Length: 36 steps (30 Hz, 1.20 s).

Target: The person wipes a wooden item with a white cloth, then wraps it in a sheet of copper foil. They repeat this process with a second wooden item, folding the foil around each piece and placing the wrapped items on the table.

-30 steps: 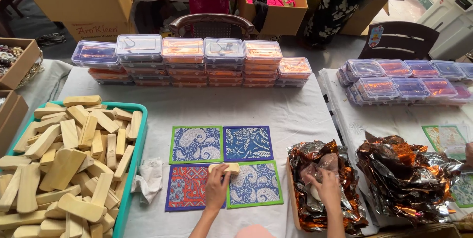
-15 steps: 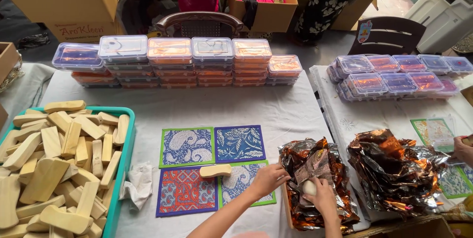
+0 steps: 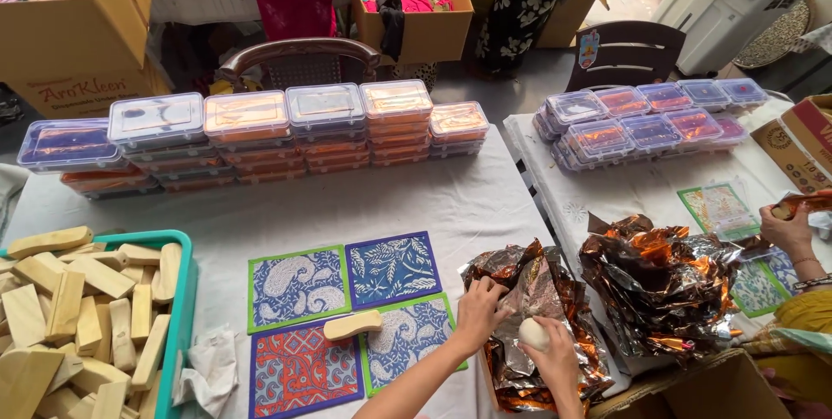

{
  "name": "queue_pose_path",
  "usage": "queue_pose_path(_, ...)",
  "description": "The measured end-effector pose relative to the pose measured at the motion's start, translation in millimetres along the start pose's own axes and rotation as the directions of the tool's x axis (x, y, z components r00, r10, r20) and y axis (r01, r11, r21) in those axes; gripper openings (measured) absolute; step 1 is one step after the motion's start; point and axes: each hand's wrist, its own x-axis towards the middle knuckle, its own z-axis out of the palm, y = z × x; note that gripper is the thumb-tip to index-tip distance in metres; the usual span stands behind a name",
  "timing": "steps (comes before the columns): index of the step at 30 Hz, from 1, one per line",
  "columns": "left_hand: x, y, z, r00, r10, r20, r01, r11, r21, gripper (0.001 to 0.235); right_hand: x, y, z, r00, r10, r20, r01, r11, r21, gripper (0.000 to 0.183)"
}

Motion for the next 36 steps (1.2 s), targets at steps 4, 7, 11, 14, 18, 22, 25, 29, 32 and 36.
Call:
queue_pose_path(4,5,-11,26,0.999,-0.023,0.025,0.023,1.000,0.005,0.036,-5,1,-6,0.999,0.043,0.004,-0.043,0.999,0.029,0.076)
queue_pose_path(7,5,-5,28,0.999,0.033,0.005,-0.033,0.996,-0.080,0.032,-5,5,-9,0.999,0.046,-0.015,-0.046,0.998,0.036,0.079)
queue_pose_path(11,5,19,11,0.997,0.080,0.005,-0.079,0.997,-0.014,0.019,-9,8,-13,0.997,0.074,0.012,-0.074,0.997,0.019,0.078)
queue_pose_path(14,-4,40,-12,0.997,0.076,-0.011,-0.077,0.975,-0.208,0.016,-3,12,-9,0.994,0.099,0.046,-0.099,0.995,-0.011,0.078)
queue_pose_path(18,-18,52,-32,0.986,0.162,-0.039,-0.166,0.965,-0.202,0.015,-7,9,-9,0.997,0.077,-0.006,-0.077,0.997,-0.017,0.077)
queue_pose_path(22,-16,68,-65,0.989,0.130,-0.076,-0.143,0.967,-0.212,0.016,-9,-3,-24,0.987,0.153,0.056,-0.154,0.988,0.007,0.075)
queue_pose_path(25,-24,63,-75,0.989,0.110,-0.099,-0.125,0.978,-0.166,0.016,-8,-3,-24,0.977,0.198,0.085,-0.200,0.980,0.022,0.073)
queue_pose_path(29,-28,58,-92,0.995,-0.078,-0.067,0.059,0.965,-0.254,0.017,-2,6,-23,0.976,0.200,0.086,-0.208,0.972,0.104,0.071)
queue_pose_path(32,-22,41,-116,0.928,-0.373,-0.010,0.304,0.773,-0.557,0.019,1,7,-20,0.972,0.209,0.109,-0.225,0.960,0.165,0.067)
queue_pose_path(36,-27,7,-165,0.880,-0.399,-0.258,0.160,0.760,-0.630,0.024,3,11,-8,0.985,0.132,0.107,-0.139,0.988,0.060,0.067)
